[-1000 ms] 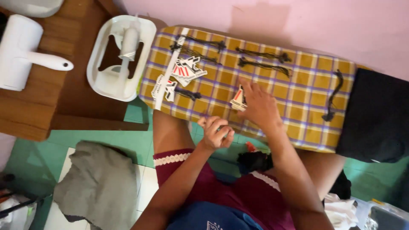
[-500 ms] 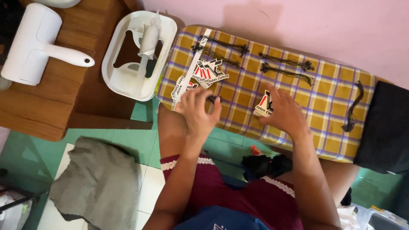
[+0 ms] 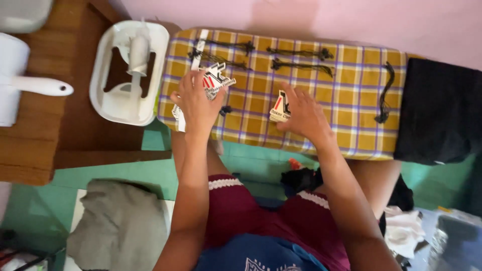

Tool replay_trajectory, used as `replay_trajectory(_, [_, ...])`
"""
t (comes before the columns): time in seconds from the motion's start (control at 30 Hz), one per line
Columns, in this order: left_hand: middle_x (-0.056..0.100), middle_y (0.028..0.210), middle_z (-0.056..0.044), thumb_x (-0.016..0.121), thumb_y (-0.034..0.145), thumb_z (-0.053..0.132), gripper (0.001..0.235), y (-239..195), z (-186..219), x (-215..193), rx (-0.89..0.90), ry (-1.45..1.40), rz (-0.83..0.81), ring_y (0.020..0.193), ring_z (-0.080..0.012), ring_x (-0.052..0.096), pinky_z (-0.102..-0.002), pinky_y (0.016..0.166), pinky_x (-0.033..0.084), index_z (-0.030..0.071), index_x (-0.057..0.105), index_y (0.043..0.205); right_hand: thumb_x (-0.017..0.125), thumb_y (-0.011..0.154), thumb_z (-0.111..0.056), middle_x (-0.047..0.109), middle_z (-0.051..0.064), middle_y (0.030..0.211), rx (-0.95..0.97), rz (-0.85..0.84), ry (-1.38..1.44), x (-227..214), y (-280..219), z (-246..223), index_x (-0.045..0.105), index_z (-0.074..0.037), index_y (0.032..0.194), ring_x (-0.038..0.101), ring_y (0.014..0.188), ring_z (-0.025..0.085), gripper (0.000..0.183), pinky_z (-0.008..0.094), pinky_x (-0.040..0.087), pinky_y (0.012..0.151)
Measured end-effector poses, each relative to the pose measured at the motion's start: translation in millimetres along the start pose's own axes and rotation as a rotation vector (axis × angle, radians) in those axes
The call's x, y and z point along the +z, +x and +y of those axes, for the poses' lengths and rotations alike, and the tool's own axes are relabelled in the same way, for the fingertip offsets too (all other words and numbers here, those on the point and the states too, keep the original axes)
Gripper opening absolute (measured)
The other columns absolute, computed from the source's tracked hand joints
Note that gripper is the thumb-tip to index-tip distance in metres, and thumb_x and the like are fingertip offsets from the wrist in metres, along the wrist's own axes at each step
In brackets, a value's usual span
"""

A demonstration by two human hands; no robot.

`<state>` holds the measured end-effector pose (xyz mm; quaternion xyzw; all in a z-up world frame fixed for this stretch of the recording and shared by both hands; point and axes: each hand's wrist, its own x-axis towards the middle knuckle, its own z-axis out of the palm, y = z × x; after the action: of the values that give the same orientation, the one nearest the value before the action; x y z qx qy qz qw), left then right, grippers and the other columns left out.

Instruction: The person sits at a table and repeatedly picks up small rectangular tags and black cords, attaching the cords to the tags by hand. The person arranges the finished tag-and-cord units in rows on the table.

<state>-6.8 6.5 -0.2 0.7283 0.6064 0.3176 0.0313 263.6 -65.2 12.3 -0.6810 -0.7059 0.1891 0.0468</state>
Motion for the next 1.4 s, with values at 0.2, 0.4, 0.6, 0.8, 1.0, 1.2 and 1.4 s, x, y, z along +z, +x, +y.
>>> replay_trajectory(0.2, [0.065, 0.106, -0.013, 0.084, 0.078, 0.062, 0.068, 8, -13, 28, -0.055, 0.146, 0.016, 0.101, -0.0349, 0.065, -0.059, 0.082, 0.043, 0.009, 0.064, 0.116, 0.087, 0.064, -0.044, 0.062, 0.021, 0.132, -0.042, 0.02, 0.038, 7, -1, 12, 0.03, -0.021, 0.162, 0.057, 0.129, 0.044, 0.115, 0.056, 0.049, 0.102])
replay_trajectory(0.4, [0.063, 0.099, -0.013, 0.081, 0.08, 0.057, 0.058, 18, -18, 48, -0.073, 0.346, -0.001, 0.095, -0.0355, 0.066, -0.053, 0.079, 0.045, 0.007, 0.064, 0.104, 0.085, 0.067, -0.038, 0.063, 0.019, 0.129, -0.071, 0.018, 0.079, -3, -2, 9, 0.03, -0.022, 0.163, 0.058, 0.126, 0.042, 0.112, 0.057, 0.049, 0.1])
replay_trajectory(0.6, [0.068, 0.099, -0.015, 0.079, 0.084, 0.047, 0.05, 30, -9, 52, -0.196, 0.416, -0.217, 0.099, -0.0383, 0.067, -0.052, 0.08, 0.041, 0.009, 0.061, 0.111, 0.085, 0.068, -0.037, 0.063, 0.019, 0.127, -0.077, 0.021, 0.08, -1, -5, 13, 0.032, -0.019, 0.161, 0.059, 0.123, 0.042, 0.109, 0.056, 0.049, 0.097])
replay_trajectory(0.8, [0.068, 0.118, -0.024, 0.086, 0.081, 0.041, 0.074, 42, 5, 30, -0.298, 0.342, -0.358, 0.115, -0.0466, 0.062, -0.056, 0.096, 0.042, 0.0, 0.048, 0.129, 0.085, 0.067, -0.039, 0.063, 0.016, 0.127, -0.078, 0.034, 0.071, 4, -3, 16, 0.033, -0.02, 0.161, 0.059, 0.123, 0.04, 0.109, 0.056, 0.05, 0.095])
replay_trajectory(1.0, [0.068, 0.116, -0.021, 0.092, 0.076, 0.034, 0.072, 41, 6, 15, -0.369, 0.085, -0.344, 0.113, -0.0443, 0.064, -0.056, 0.093, 0.048, -0.001, 0.054, 0.126, 0.086, 0.066, -0.037, 0.064, 0.016, 0.126, -0.085, 0.062, 0.09, 10, -3, 19, 0.032, -0.023, 0.162, 0.06, 0.123, 0.04, 0.111, 0.054, 0.049, 0.098])
replay_trajectory(1.2, [0.073, 0.102, -0.02, 0.087, 0.076, 0.029, 0.045, 17, 36, -3, -0.294, -0.092, -0.333, 0.102, -0.047, 0.07, -0.059, 0.09, 0.053, 0.004, 0.068, 0.109, 0.088, 0.067, -0.027, 0.064, 0.028, 0.126, -0.107, 0.107, 0.154, 9, -13, 14, 0.035, -0.016, 0.162, 0.06, 0.124, 0.049, 0.109, 0.056, 0.043, 0.105])
replay_trajectory(1.4, [0.066, 0.083, -0.017, 0.084, 0.078, 0.018, 0.031, -26, 36, 23, -0.195, -0.722, -0.132, 0.081, -0.037, 0.071, -0.044, 0.073, 0.055, 0.008, 0.065, 0.1, 0.091, 0.057, -0.025, 0.062, 0.027, 0.131, -0.103, 0.116, 0.291, -16, -25, -5, 0.037, -0.025, 0.161, 0.06, 0.119, 0.054, 0.116, 0.059, 0.047, 0.1])
